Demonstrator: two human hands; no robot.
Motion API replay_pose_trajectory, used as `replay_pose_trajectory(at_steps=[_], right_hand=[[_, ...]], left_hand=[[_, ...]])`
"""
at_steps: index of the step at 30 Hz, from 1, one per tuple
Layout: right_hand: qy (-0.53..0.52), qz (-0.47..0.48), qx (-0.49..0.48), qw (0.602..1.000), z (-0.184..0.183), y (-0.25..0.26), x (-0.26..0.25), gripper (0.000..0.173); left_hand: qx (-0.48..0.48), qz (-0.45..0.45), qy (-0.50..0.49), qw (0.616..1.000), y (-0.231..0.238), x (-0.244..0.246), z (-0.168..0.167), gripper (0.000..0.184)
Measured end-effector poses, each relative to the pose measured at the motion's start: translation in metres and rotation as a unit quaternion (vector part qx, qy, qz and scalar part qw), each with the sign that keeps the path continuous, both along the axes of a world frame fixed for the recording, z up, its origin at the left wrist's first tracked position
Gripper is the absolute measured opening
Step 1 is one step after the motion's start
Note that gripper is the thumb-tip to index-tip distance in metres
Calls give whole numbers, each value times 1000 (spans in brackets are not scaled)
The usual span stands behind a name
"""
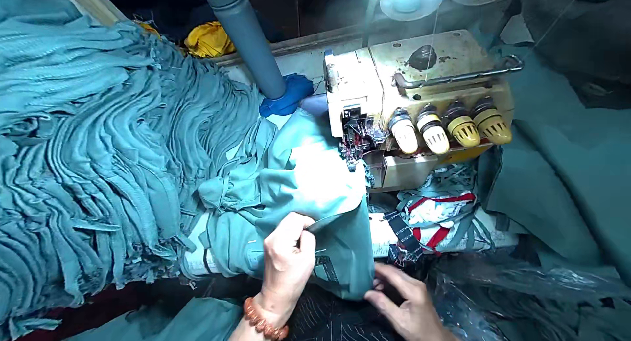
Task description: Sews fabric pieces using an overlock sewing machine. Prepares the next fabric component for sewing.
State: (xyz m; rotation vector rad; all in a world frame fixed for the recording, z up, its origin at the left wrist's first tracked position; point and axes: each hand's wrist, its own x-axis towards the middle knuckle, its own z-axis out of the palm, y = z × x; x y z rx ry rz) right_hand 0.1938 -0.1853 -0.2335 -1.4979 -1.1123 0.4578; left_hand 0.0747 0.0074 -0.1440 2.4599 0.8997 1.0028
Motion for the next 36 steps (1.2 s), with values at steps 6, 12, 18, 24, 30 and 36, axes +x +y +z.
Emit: replay_pose_trajectory(at_steps=[6, 12, 18, 24, 30, 36], right_hand=[[112, -123, 101, 981, 31, 47, 28, 23], [244, -22, 48, 968, 40, 67, 25, 13], [297, 19, 67, 952, 35, 54, 19, 29], [291, 54, 44, 954, 43, 57, 27, 7], [236, 114, 65, 963, 48, 37, 27, 18], [207, 35, 87, 974, 51, 59, 36, 15]], left_hand=[[79, -112, -13, 991, 32, -21, 55, 18], [100, -234, 106, 961, 42, -33, 94, 21], [76, -270, 193, 940, 27, -29, 101, 18], [29, -265, 189, 945, 28, -30, 106, 18], [-5, -302, 216, 928, 8, -21, 106, 17], [76, -260, 208, 940, 5, 18, 78, 18]])
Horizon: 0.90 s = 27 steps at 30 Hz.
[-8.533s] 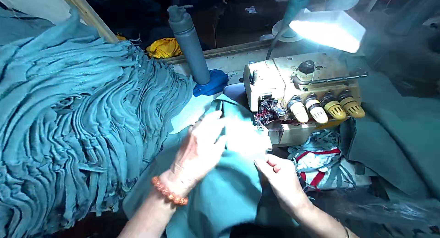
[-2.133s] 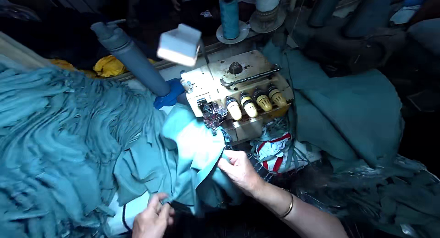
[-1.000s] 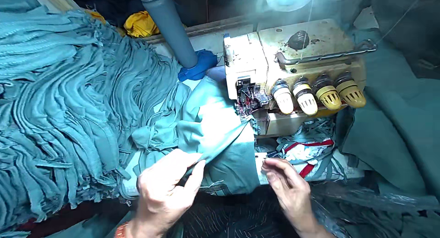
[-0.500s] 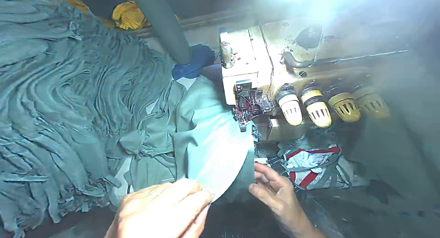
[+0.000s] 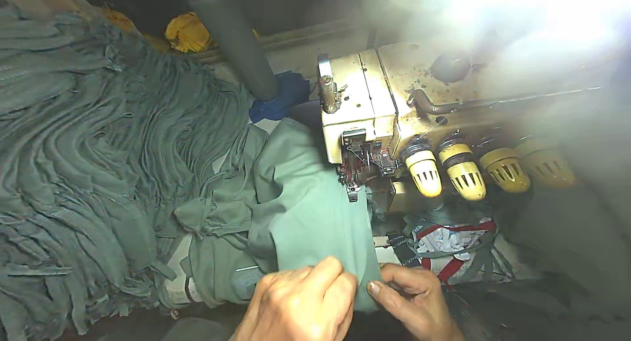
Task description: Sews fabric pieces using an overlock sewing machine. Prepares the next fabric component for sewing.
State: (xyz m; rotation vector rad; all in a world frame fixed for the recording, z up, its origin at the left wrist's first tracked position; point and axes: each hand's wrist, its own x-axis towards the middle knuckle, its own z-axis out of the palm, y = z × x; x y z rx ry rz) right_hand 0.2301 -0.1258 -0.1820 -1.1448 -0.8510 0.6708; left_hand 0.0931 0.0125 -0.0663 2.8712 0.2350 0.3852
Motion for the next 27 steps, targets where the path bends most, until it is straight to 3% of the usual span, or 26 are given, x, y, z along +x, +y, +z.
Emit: replay_pose_trajectory(at_steps=[4, 10, 17, 24, 27], right_hand=[[-6, -43, 9, 999, 6, 27, 7, 16], [9, -53, 7, 999, 10, 35, 8, 14], [43, -90, -5, 995, 16, 46, 6, 22], [215, 18, -38, 976, 20, 34, 16, 8], [213, 48, -37, 975, 16, 27, 19, 7]], left_hand=[[65, 23, -86, 994, 16, 27, -21, 22], [70, 53, -86, 992, 17, 39, -22, 21], [27, 129, -74, 988, 22, 66, -20, 20], [-31, 176, -81, 981, 22, 42, -21, 13], [-62, 170, -83, 980, 26, 25, -24, 13]])
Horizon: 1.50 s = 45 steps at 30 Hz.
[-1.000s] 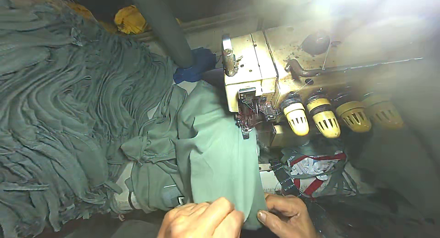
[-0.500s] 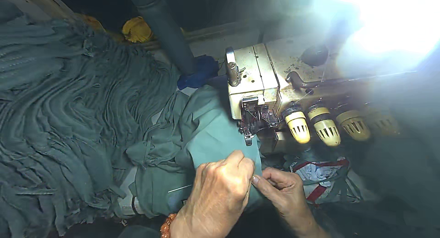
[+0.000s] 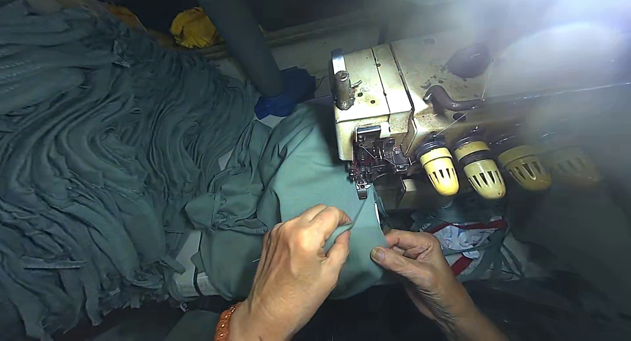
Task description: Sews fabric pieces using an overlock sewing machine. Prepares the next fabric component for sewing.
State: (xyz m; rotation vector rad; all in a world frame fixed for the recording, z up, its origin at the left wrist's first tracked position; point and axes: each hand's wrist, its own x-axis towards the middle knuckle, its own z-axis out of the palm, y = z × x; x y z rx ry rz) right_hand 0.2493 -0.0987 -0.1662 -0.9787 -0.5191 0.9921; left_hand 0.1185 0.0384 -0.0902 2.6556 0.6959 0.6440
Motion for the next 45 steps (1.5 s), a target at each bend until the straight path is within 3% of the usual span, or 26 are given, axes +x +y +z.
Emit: replay_pose_trajectory(at_steps=[6, 9, 12, 15, 18, 26, 31, 39, 45], right_hand=[[-57, 16, 38, 997, -5, -14, 1, 8], [-45, 28, 48, 997, -5, -17, -2, 16], [-29, 28, 47, 998, -3, -15, -3, 23], [-30, 3, 35, 999, 1, -6, -8, 20], [-35, -18, 41, 998, 4, 6, -14, 6], [-78, -40, 56, 995, 3, 15, -26, 9], [-103, -46, 67, 991, 5, 23, -35, 13], [-126, 23, 38, 991, 12, 31, -45, 18], [-333, -45, 79, 939, 10, 21, -31, 28]], left_hand=[[-86, -112, -113, 984, -6, -27, -1, 15], [-61, -142, -110, 982, -17, -27, 7, 13], [-5, -146, -113, 983, -17, -16, -7, 17], [49, -120, -73, 989, -11, 2, -13, 19], [86, -91, -55, 991, -5, 16, -13, 16], [146, -83, -50, 984, -1, 18, -12, 19], [144, -88, -47, 985, 6, 15, -12, 24], [99, 12, -73, 992, 35, 26, -19, 21], [31, 90, -92, 991, 14, -6, -18, 19]])
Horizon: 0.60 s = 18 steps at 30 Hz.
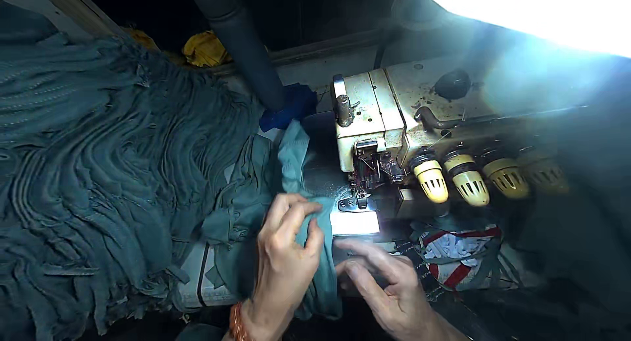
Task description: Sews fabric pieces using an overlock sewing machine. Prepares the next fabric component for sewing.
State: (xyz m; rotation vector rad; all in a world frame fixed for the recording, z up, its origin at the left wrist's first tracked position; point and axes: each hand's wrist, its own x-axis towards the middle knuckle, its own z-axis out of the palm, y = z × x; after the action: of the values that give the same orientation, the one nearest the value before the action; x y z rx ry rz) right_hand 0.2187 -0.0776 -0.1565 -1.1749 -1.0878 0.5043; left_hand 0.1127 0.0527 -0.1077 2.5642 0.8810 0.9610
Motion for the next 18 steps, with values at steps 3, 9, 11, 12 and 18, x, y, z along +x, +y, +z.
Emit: replay_pose_trajectory(at_steps=[3, 9, 11, 12, 18], right_hand=[[-102, 20, 2, 995, -1, -3, 15, 43], [-134, -174, -33, 975, -1, -34, 61, 22], [-112, -205, -24, 972, 5, -44, 68, 18], [-101, -205, -16, 973, 7, -47, 69, 17], [-23, -175, -22, 984, 10, -54, 64, 9]], left_hand=[[-89, -98, -29, 991, -36, -22, 0, 15], [-42, -95, 56, 993, -15, -45, 14, 35], [-20, -63, 101, 993, 9, -51, 9, 42], [-26, -61, 107, 992, 17, -54, 5, 39], [-101, -84, 10, 991, 31, -68, -1, 7]])
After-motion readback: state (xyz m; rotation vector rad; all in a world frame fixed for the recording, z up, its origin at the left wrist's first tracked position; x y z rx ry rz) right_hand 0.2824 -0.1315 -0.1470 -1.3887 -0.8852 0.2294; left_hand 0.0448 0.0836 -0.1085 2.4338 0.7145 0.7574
